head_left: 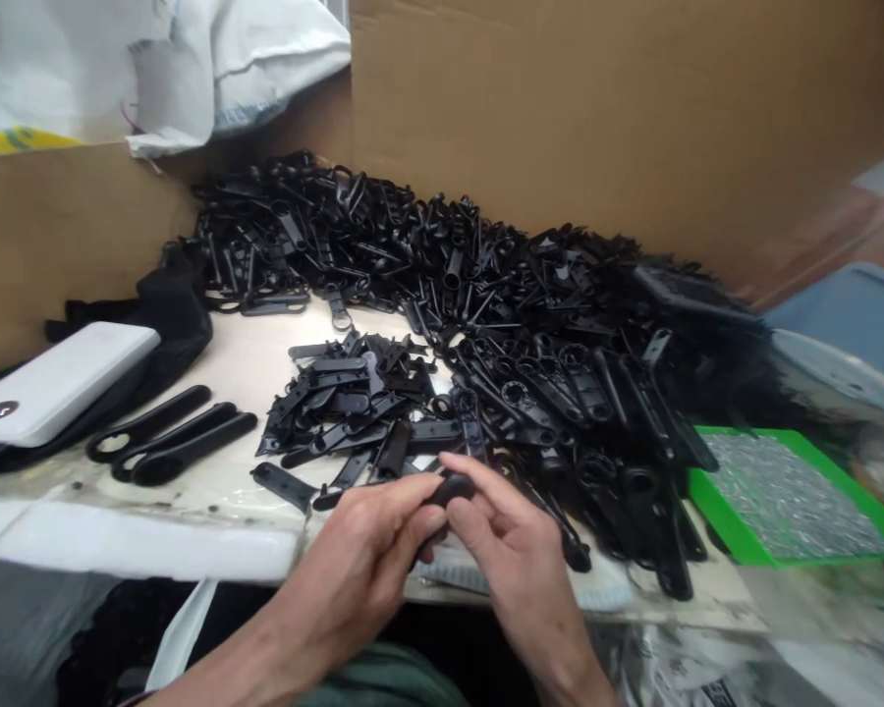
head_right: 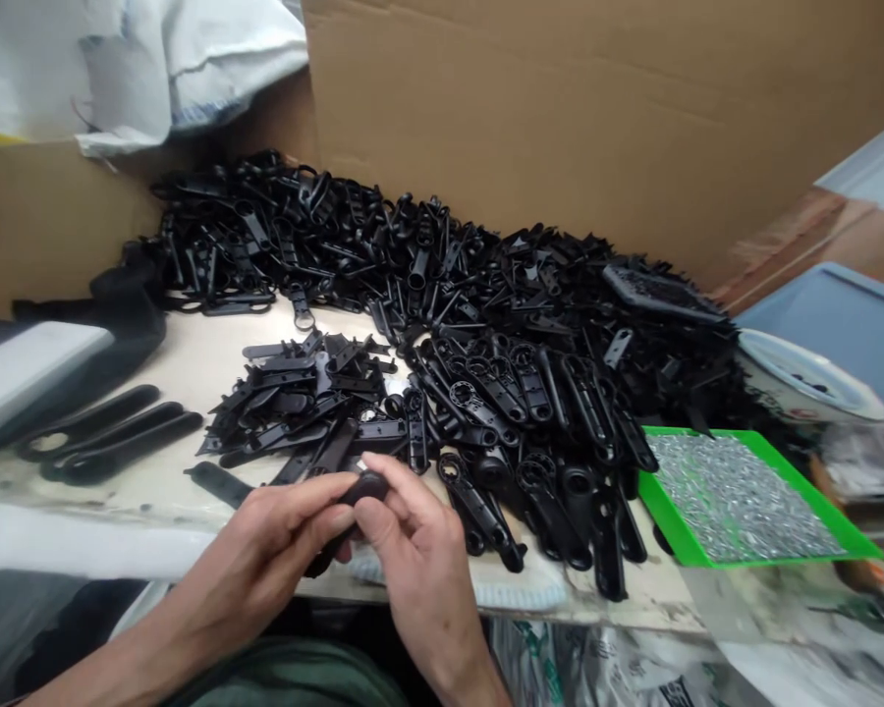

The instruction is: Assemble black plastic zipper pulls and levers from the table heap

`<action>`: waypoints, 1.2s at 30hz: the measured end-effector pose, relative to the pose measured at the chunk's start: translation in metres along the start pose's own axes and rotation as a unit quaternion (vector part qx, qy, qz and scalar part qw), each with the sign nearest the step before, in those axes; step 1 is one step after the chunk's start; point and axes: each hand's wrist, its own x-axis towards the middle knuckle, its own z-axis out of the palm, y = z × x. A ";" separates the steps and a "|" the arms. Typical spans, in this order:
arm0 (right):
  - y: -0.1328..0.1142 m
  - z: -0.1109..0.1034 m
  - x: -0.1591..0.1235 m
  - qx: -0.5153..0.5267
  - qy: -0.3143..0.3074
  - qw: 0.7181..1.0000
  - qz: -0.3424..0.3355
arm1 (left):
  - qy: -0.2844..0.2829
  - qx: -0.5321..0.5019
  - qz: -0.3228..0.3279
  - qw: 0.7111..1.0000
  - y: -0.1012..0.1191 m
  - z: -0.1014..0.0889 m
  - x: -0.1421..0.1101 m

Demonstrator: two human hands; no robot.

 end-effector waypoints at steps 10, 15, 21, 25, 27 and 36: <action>0.002 -0.037 0.002 -0.072 0.151 0.985 -0.031 | 0.265 0.311 -0.024 0.912 -0.022 -0.066 -0.034; 0.013 -0.042 -0.006 -0.177 0.160 0.969 -0.058 | 0.255 0.483 -0.199 0.814 -0.038 -0.133 -0.036; 0.002 0.011 0.007 -0.321 -0.085 0.903 -0.273 | 0.135 0.496 -0.263 0.817 -0.063 -0.162 -0.024; -0.002 0.053 0.019 -0.519 -0.142 0.794 -0.284 | 0.130 0.490 -0.246 0.826 -0.060 -0.161 -0.027; 0.000 0.067 0.024 -0.574 -0.132 0.753 -0.294 | 0.161 0.492 -0.234 0.823 -0.059 -0.158 -0.031; -0.002 0.010 0.043 -0.083 0.023 0.969 -0.230 | 0.183 0.415 0.127 0.882 -0.044 -0.063 -0.023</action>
